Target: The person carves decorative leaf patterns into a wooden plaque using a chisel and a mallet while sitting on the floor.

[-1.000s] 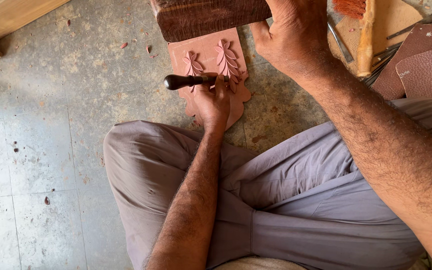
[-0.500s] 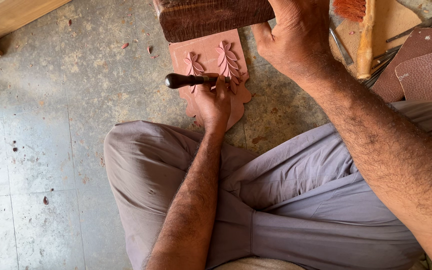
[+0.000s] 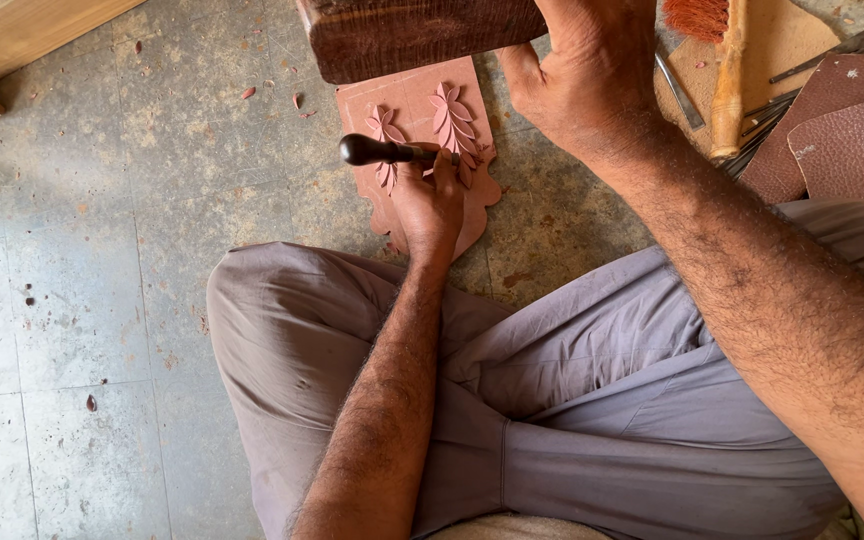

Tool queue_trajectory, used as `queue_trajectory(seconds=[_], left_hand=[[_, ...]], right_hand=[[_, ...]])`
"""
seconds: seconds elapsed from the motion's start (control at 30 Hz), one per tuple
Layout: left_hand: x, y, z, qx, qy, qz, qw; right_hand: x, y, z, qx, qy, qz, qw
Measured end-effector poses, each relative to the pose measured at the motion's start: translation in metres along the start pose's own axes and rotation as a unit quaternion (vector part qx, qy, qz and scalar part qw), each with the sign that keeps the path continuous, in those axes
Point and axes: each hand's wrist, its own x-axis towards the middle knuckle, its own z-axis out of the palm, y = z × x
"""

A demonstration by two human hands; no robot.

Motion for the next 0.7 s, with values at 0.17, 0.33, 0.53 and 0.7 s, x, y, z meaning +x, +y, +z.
queue_trajectory(seconds=[0.17,0.33,0.53,0.7], left_hand=[[-0.001,0.004,0.003,0.053,0.009,0.016,0.998],[-0.002,0.005,0.004,0.139,0.025,0.157,0.977],[-0.005,0.016,0.003,0.128,-0.005,0.061,0.990],[-0.004,0.018,0.000,0.180,0.013,0.128,0.975]], right_hand=[[0.009,-0.007,-0.002,0.035,-0.030,-0.005,0.999],[0.017,-0.021,-0.006,-0.072,-0.013,-0.053,0.996],[0.013,-0.017,-0.003,0.016,-0.037,-0.035,0.999],[0.007,-0.009,0.000,-0.034,-0.072,-0.003,0.997]])
